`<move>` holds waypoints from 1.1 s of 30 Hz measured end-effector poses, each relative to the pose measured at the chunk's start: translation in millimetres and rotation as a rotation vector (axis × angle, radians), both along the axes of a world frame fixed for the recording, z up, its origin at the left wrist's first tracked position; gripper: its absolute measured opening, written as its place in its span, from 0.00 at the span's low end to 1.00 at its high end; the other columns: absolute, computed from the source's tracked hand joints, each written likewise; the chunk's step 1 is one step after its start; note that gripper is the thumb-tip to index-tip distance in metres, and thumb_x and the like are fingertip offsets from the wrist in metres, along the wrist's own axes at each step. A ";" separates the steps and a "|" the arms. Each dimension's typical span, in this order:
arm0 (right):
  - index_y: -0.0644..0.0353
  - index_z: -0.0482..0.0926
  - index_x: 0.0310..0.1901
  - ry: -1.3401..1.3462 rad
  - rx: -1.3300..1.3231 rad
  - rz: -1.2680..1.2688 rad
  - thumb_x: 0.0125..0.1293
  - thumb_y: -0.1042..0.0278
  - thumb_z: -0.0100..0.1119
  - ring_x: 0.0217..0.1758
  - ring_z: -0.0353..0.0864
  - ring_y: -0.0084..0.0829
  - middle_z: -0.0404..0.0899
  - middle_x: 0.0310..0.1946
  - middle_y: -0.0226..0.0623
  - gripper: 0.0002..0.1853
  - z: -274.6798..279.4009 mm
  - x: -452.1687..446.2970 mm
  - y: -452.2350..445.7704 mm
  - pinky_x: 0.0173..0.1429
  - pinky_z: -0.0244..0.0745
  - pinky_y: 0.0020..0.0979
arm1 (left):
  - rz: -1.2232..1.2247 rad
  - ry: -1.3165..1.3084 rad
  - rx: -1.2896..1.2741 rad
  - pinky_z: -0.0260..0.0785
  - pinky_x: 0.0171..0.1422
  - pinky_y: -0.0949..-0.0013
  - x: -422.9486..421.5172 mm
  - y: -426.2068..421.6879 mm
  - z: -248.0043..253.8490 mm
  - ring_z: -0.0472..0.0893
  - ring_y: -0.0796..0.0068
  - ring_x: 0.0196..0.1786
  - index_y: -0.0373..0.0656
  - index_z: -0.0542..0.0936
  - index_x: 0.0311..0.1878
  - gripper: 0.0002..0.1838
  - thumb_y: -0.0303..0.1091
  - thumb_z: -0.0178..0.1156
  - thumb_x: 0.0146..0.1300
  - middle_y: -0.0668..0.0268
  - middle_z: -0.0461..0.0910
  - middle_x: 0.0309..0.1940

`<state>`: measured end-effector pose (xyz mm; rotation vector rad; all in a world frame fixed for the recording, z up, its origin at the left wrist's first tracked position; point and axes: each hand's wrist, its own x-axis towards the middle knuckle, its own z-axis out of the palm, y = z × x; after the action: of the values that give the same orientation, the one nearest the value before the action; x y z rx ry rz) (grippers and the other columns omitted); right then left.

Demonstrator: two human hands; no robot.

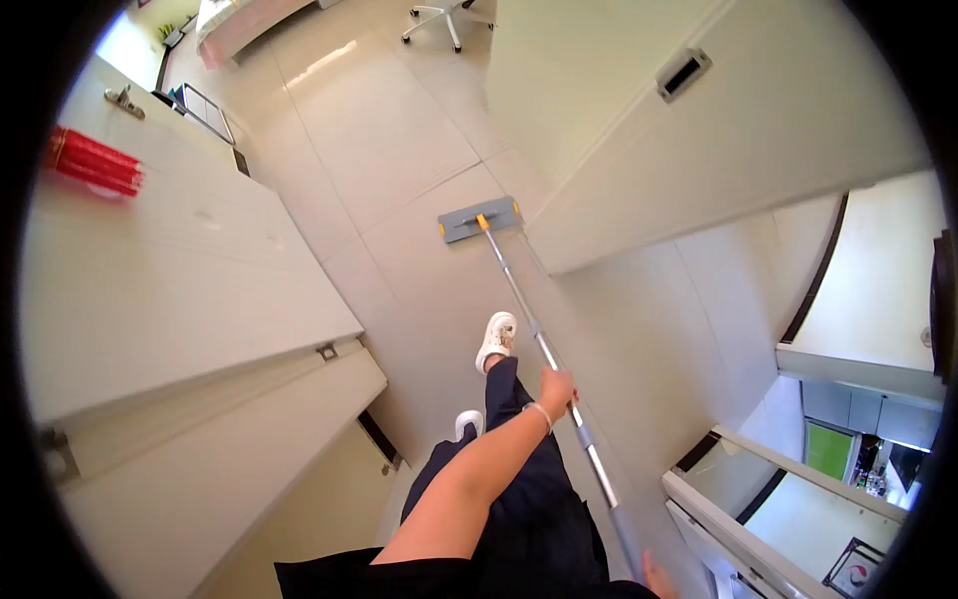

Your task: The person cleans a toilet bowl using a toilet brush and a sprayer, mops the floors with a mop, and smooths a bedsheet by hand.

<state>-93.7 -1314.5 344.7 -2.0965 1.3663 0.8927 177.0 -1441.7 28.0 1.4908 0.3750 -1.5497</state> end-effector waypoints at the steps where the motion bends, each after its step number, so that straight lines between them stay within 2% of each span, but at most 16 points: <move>1: 0.64 0.70 0.52 0.029 0.033 0.008 0.59 0.64 0.53 0.43 0.74 0.50 0.73 0.42 0.55 0.20 12.0 32.1 -39.3 0.44 0.71 0.39 | -0.003 -0.009 0.002 0.61 0.15 0.65 12.6 -23.2 -8.1 0.70 0.69 0.17 0.35 0.63 0.30 0.06 0.28 0.45 0.59 0.60 0.66 0.16; 2: 0.64 0.71 0.51 0.058 0.065 0.016 0.58 0.67 0.54 0.44 0.74 0.50 0.73 0.42 0.56 0.19 23.9 64.2 -78.8 0.46 0.70 0.39 | 0.202 0.074 -0.073 0.61 0.15 0.67 21.3 -50.9 -21.2 0.69 0.70 0.17 0.36 0.62 0.28 0.06 0.27 0.44 0.58 0.62 0.65 0.16; 3: 0.64 0.71 0.51 -0.078 -0.013 0.083 0.56 0.69 0.55 0.43 0.74 0.50 0.73 0.41 0.55 0.20 37.7 84.2 -114.5 0.46 0.70 0.39 | 0.406 0.159 -0.157 0.61 0.16 0.68 29.1 -77.7 -26.5 0.68 0.72 0.17 0.37 0.62 0.25 0.06 0.25 0.44 0.57 0.63 0.64 0.15; 5: 0.64 0.70 0.52 -0.192 -0.098 0.264 0.55 0.70 0.57 0.43 0.74 0.52 0.74 0.42 0.54 0.22 59.5 102.8 -183.9 0.48 0.69 0.40 | 0.497 0.207 -0.178 0.60 0.16 0.69 49.1 -127.4 0.1 0.65 0.73 0.16 0.37 0.62 0.26 0.05 0.24 0.45 0.56 0.65 0.62 0.15; 6: 0.64 0.71 0.50 -0.262 -0.171 0.433 0.44 0.74 0.60 0.33 0.78 0.38 0.77 0.39 0.43 0.26 62.6 110.0 -215.9 0.33 0.74 0.33 | 0.582 0.267 -0.167 0.60 0.17 0.71 55.9 -136.4 12.9 0.63 0.74 0.15 0.38 0.62 0.27 0.04 0.23 0.46 0.56 0.66 0.60 0.14; 10: 0.62 0.72 0.49 -0.209 -0.141 0.508 0.45 0.72 0.60 0.34 0.78 0.38 0.76 0.37 0.42 0.25 73.0 174.4 -301.5 0.33 0.75 0.35 | 0.724 0.245 -0.237 0.61 0.16 0.72 106.6 -174.5 4.0 0.65 0.74 0.16 0.39 0.61 0.22 0.09 0.25 0.46 0.57 0.65 0.62 0.15; 12: 0.64 0.70 0.50 -0.267 -0.110 0.515 0.44 0.72 0.62 0.37 0.78 0.41 0.76 0.40 0.44 0.26 39.9 199.6 -312.0 0.36 0.74 0.34 | 0.728 0.197 -0.239 0.62 0.17 0.72 150.6 -169.2 -17.4 0.65 0.74 0.16 0.39 0.61 0.24 0.10 0.29 0.47 0.60 0.65 0.61 0.15; 16: 0.63 0.64 0.57 -0.397 0.044 0.315 0.51 0.70 0.60 0.39 0.75 0.45 0.72 0.41 0.46 0.30 -36.9 285.1 -285.6 0.39 0.73 0.38 | 0.545 -0.087 0.015 0.67 0.19 0.69 270.8 -156.0 -52.5 0.67 0.74 0.18 0.40 0.58 0.38 0.13 0.39 0.46 0.64 0.62 0.64 0.24; 21: 0.62 0.62 0.59 -0.492 0.118 0.180 0.58 0.65 0.53 0.37 0.75 0.47 0.72 0.40 0.47 0.27 -88.6 388.3 -291.7 0.37 0.73 0.39 | 0.509 -0.257 -0.031 0.70 0.21 0.67 364.3 -158.5 -63.3 0.68 0.73 0.21 0.43 0.59 0.41 0.12 0.40 0.45 0.65 0.61 0.65 0.26; 23: 0.64 0.60 0.60 -0.556 0.168 0.142 0.58 0.64 0.53 0.41 0.74 0.50 0.71 0.45 0.50 0.28 -78.7 382.4 -288.0 0.44 0.71 0.39 | 0.406 -0.352 -0.038 0.66 0.16 0.69 364.0 -152.2 -71.5 0.68 0.72 0.15 0.39 0.58 0.39 0.11 0.35 0.46 0.63 0.62 0.66 0.22; 24: 0.66 0.60 0.60 -0.589 0.165 0.146 0.58 0.64 0.52 0.42 0.73 0.51 0.71 0.46 0.53 0.29 -71.6 375.9 -286.1 0.45 0.70 0.39 | 0.391 -0.320 -0.037 0.64 0.14 0.68 359.1 -150.4 -67.8 0.68 0.71 0.12 0.38 0.58 0.37 0.10 0.31 0.47 0.60 0.62 0.65 0.17; 26: 0.64 0.62 0.60 -0.476 0.248 -0.011 0.59 0.65 0.53 0.47 0.75 0.47 0.72 0.48 0.50 0.27 -26.9 372.1 -283.8 0.50 0.69 0.38 | 0.383 -0.188 -0.018 0.63 0.13 0.67 341.3 -145.5 -40.0 0.69 0.69 0.12 0.38 0.58 0.36 0.10 0.25 0.48 0.55 0.60 0.66 0.17; 27: 0.64 0.65 0.57 -0.460 0.225 -0.058 0.57 0.65 0.56 0.47 0.73 0.51 0.73 0.46 0.52 0.26 -6.2 371.3 -280.0 0.51 0.68 0.39 | 0.329 -0.119 -0.076 0.65 0.15 0.67 324.9 -137.7 -51.3 0.70 0.68 0.14 0.42 0.60 0.35 0.07 0.28 0.47 0.57 0.63 0.65 0.15; 28: 0.63 0.69 0.54 -0.446 0.201 -0.106 0.55 0.66 0.58 0.47 0.72 0.54 0.73 0.44 0.54 0.24 14.5 370.4 -276.1 0.53 0.67 0.39 | 0.307 -0.098 -0.037 0.64 0.14 0.68 327.6 -138.9 1.2 0.70 0.69 0.13 0.41 0.59 0.37 0.08 0.30 0.47 0.59 0.63 0.65 0.17; 31: 0.63 0.68 0.55 -0.256 0.220 -0.290 0.56 0.65 0.58 0.48 0.71 0.54 0.73 0.45 0.54 0.25 43.8 443.5 -272.4 0.54 0.67 0.39 | 0.302 -0.016 0.098 0.66 0.14 0.64 364.8 -139.0 19.2 0.69 0.69 0.14 0.38 0.56 0.40 0.11 0.29 0.47 0.60 0.59 0.65 0.24; 33: 0.63 0.68 0.55 -0.170 0.247 -0.437 0.56 0.64 0.58 0.49 0.71 0.53 0.73 0.46 0.54 0.25 43.1 516.0 -273.7 0.55 0.66 0.38 | 0.267 -0.106 0.100 0.65 0.12 0.65 429.4 -151.1 9.3 0.69 0.69 0.13 0.36 0.56 0.40 0.12 0.28 0.47 0.59 0.57 0.65 0.24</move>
<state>422.3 -1588.3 387.9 -1.5656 1.4599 0.6461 606.4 -1592.8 37.3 1.5239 0.5722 -1.2523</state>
